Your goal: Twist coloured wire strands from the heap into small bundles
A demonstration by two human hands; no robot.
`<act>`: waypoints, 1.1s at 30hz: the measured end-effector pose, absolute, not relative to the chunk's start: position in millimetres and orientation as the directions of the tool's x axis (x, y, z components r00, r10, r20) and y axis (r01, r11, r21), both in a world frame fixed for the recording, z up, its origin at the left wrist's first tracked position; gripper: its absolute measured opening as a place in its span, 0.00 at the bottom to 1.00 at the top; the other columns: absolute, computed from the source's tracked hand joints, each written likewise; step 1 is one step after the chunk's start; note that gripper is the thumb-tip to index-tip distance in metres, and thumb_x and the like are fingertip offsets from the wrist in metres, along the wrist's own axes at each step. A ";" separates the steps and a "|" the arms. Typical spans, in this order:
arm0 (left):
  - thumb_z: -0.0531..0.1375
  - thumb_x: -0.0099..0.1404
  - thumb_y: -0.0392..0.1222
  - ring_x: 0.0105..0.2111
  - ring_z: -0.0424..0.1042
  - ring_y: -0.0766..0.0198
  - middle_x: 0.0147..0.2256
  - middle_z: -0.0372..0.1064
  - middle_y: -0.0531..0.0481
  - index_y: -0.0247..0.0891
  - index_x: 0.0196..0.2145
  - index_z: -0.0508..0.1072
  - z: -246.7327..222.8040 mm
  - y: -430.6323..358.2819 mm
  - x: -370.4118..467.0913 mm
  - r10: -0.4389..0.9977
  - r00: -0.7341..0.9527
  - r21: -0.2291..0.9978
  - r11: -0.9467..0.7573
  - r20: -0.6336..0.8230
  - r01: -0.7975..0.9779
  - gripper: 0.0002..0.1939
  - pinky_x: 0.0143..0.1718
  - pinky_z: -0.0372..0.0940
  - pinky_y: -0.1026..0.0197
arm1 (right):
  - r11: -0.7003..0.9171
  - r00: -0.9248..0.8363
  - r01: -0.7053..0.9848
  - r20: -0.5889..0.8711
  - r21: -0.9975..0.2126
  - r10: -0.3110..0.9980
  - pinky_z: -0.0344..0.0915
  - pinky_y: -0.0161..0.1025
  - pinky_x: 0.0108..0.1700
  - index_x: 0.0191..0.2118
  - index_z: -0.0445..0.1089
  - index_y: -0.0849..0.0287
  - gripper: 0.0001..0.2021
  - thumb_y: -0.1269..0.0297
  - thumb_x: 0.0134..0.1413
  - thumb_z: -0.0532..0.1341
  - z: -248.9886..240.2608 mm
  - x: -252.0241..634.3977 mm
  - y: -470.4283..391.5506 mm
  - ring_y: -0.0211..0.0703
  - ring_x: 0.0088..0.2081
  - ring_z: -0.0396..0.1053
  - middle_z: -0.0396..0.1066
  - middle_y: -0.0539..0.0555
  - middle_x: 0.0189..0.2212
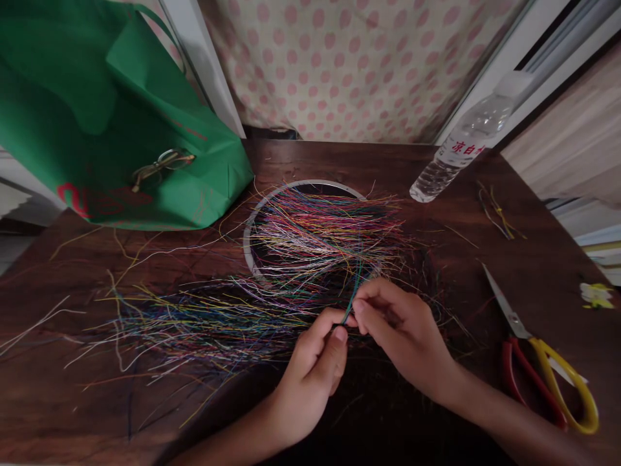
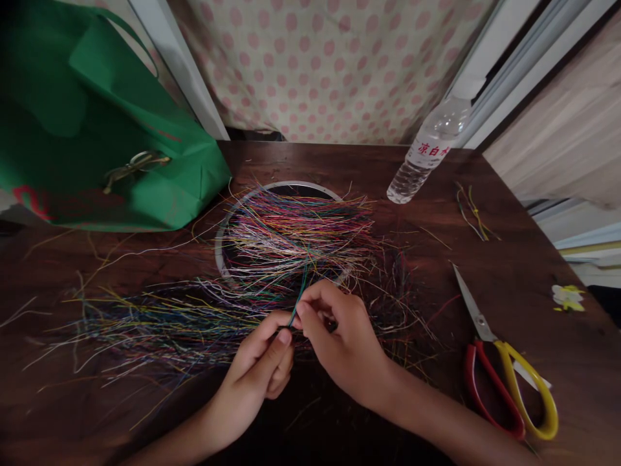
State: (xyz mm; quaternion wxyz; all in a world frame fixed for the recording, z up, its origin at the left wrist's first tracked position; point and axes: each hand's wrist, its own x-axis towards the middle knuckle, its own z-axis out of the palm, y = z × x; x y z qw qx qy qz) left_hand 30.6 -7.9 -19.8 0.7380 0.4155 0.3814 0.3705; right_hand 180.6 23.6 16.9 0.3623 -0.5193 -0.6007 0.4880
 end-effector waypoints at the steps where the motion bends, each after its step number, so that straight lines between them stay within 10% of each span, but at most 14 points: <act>1: 0.48 0.71 0.45 0.14 0.43 0.75 0.17 0.45 0.63 0.40 0.40 0.63 -19.0 -7.5 30.8 0.856 0.447 0.890 0.391 -0.259 -0.233 0.09 0.14 0.44 0.72 | -0.025 -0.207 0.253 -0.079 -0.967 0.975 0.58 0.30 0.23 0.30 0.65 0.59 0.06 0.67 0.58 0.56 17.6 180.3 24.0 0.31 0.23 0.64 0.68 0.47 0.22; 11: 0.52 0.69 0.47 0.13 0.36 0.77 0.16 0.41 0.65 0.40 0.36 0.63 -20.0 -6.1 31.0 0.813 0.504 0.725 0.532 -0.292 -0.439 0.09 0.12 0.41 0.75 | -0.324 -0.350 -0.098 -0.272 -0.941 0.896 0.49 0.30 0.21 0.47 0.59 0.58 0.14 0.64 0.56 0.60 12.1 184.8 33.7 0.27 0.18 0.52 0.62 0.41 0.20; 18: 0.52 0.69 0.45 0.11 0.35 0.77 0.15 0.40 0.65 0.41 0.36 0.62 -16.5 -2.1 26.8 0.696 0.663 0.576 0.672 -0.275 -0.466 0.07 0.10 0.39 0.76 | -0.298 -0.435 -0.180 -0.196 -0.937 0.879 0.50 0.30 0.22 0.37 0.70 0.61 0.06 0.64 0.56 0.61 9.0 190.5 41.9 0.29 0.21 0.60 0.63 0.46 0.20; 33: 0.54 0.67 0.49 0.15 0.48 0.77 0.22 0.50 0.61 0.38 0.35 0.61 -13.4 -0.6 31.7 0.700 0.632 0.674 0.646 -0.334 -0.360 0.11 0.13 0.54 0.75 | -0.164 -0.439 0.121 -0.201 -0.979 0.876 0.60 0.34 0.29 0.27 0.65 0.60 0.07 0.71 0.56 0.58 12.7 189.5 38.1 0.34 0.25 0.64 0.65 0.46 0.20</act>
